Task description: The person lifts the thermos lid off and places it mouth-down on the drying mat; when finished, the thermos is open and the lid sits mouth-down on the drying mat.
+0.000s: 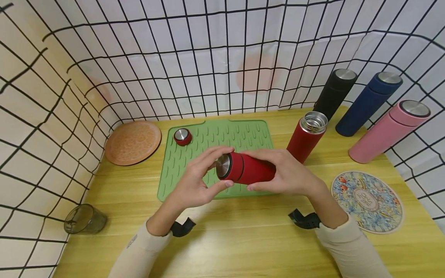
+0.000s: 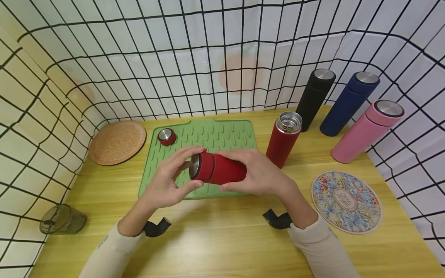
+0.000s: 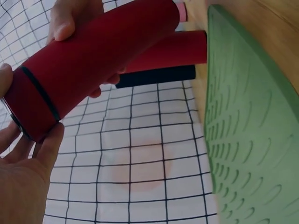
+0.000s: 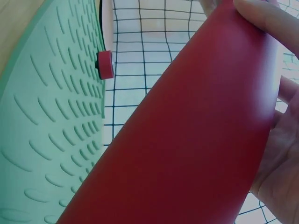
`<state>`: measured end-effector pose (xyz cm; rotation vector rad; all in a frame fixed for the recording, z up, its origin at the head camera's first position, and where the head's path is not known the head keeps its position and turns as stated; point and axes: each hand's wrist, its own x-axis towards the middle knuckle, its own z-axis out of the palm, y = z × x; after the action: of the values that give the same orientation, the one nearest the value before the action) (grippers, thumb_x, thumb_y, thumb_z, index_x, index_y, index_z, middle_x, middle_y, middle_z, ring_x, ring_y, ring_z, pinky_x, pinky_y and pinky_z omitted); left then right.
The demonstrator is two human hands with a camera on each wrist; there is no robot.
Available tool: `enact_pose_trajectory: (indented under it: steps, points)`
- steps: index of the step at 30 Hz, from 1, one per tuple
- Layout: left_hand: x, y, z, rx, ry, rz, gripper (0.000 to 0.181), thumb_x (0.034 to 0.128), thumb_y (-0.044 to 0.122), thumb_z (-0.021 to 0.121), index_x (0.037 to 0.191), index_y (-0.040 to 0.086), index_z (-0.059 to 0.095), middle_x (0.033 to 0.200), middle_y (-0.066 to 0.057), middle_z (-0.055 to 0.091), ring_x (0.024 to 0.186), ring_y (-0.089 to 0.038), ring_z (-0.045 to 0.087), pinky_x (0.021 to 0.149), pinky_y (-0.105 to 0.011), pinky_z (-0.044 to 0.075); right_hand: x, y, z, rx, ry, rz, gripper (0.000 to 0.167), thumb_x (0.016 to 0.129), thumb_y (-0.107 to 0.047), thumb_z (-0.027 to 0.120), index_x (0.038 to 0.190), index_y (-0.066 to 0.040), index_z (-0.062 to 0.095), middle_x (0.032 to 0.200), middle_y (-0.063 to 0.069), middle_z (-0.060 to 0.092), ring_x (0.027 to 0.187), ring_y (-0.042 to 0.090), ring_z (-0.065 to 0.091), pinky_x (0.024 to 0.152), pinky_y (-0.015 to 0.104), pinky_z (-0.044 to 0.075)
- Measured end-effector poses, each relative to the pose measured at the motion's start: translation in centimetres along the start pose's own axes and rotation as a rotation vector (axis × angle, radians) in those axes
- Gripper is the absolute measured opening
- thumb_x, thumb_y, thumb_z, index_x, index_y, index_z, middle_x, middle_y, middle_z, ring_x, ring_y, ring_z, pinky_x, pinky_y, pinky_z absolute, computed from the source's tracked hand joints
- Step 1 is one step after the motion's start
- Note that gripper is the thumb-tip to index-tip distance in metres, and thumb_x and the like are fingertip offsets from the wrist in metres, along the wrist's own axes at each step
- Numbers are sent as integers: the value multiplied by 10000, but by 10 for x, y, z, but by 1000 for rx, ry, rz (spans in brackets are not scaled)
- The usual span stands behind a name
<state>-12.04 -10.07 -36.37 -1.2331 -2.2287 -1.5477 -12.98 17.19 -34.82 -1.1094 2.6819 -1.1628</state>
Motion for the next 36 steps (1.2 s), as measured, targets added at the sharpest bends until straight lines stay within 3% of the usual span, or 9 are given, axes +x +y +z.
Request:
enact_pose_trajectory:
  steps: [6,12,17,21,28,33,36]
  points:
    - [-1,-5,5,15,34,6,664,867,84,812,1464,49,523,1447,-123,555,1234,-225,609,1017,-365,571,0,2,3,7,14,12,711,812,-418,880,1442,-247,600,1283,-63,707,1059,120,661,828,319,613]
    - [-1,-10,10,41,90,39,622,933,276,785,1454,38,541,1422,-139,590,1183,-219,636,984,-326,585,-1,6,7,-8,32,23,724,800,-412,889,1439,-228,603,1276,-51,712,1059,122,663,840,332,612]
    - [-1,-12,12,43,109,39,624,950,326,757,1462,43,538,1435,-143,593,1185,-214,645,998,-320,576,-1,6,8,-13,45,28,739,792,-412,896,1442,-224,601,1277,-47,713,1060,121,667,856,345,611]
    - [0,-15,13,25,116,29,624,942,277,774,1463,35,532,1412,-157,610,1172,-219,649,1006,-329,572,-1,6,9,-12,50,48,737,798,-412,892,1448,-230,595,1276,-39,713,1048,133,667,835,333,614]
    - [-1,-21,12,-30,117,-13,694,843,29,826,1469,47,527,1307,-134,669,1144,-217,650,1007,-345,576,2,7,14,-12,59,53,733,810,-406,884,1458,-241,583,1282,-36,709,1040,140,671,829,323,615]
    - [-2,-22,11,-54,130,-30,697,825,13,838,1454,55,541,1276,-124,684,1136,-213,646,988,-353,590,3,6,16,-22,73,50,729,813,-415,880,1457,-242,586,1275,-27,714,1035,149,677,817,319,614]
    - [-1,-23,10,-53,133,-8,663,844,99,854,1436,53,559,1289,-124,681,1134,-209,647,962,-350,603,2,5,14,-9,74,46,733,799,-406,894,1449,-247,595,1275,-34,715,1036,143,677,817,319,615]
